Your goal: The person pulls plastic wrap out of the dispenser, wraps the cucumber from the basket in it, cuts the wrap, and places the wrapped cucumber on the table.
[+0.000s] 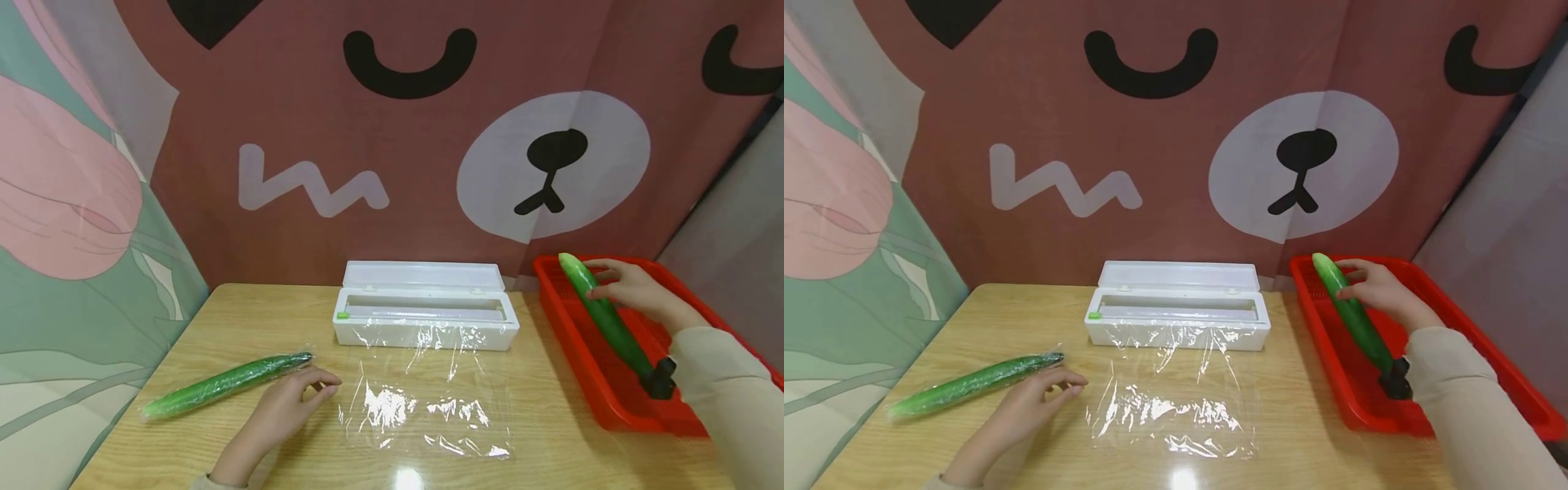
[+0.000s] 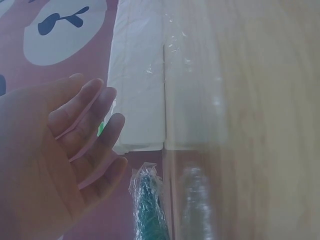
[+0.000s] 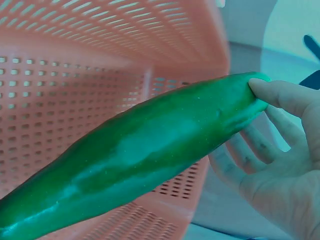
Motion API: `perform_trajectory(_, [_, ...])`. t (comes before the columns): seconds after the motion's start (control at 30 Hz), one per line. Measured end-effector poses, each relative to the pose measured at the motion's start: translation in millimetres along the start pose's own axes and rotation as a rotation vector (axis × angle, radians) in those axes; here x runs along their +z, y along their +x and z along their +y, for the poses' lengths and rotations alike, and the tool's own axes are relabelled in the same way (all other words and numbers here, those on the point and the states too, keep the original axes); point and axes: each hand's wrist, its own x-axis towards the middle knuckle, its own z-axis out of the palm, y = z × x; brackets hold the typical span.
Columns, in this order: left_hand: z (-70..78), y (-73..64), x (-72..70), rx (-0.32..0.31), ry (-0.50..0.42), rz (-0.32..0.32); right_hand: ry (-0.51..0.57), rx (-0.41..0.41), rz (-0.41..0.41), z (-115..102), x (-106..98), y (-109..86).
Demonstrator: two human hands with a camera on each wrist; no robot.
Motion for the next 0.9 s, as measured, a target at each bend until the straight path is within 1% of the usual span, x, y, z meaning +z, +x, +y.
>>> perform_trajectory(0.2, [-0.4,-0.5,0.7,0.000,0.002,0.000,-0.062,-0.029,0.026,-26.2,-8.7,-6.3])
perform_trajectory(0.4, [0.6,-0.2,0.8,0.007,-0.003,-0.001,-0.105,-0.078,0.030,-48.0,-11.2,-12.1])
perform_trajectory(0.7, [-0.2,1.2,0.9,0.012,0.000,0.003,-0.140,-0.130,0.031,-83.2,-5.1,-20.6])
perform_trajectory(0.9, [-0.7,0.5,1.1,0.013,0.001,0.002,-0.116,-0.177,0.014,-104.2,3.7,-26.1])
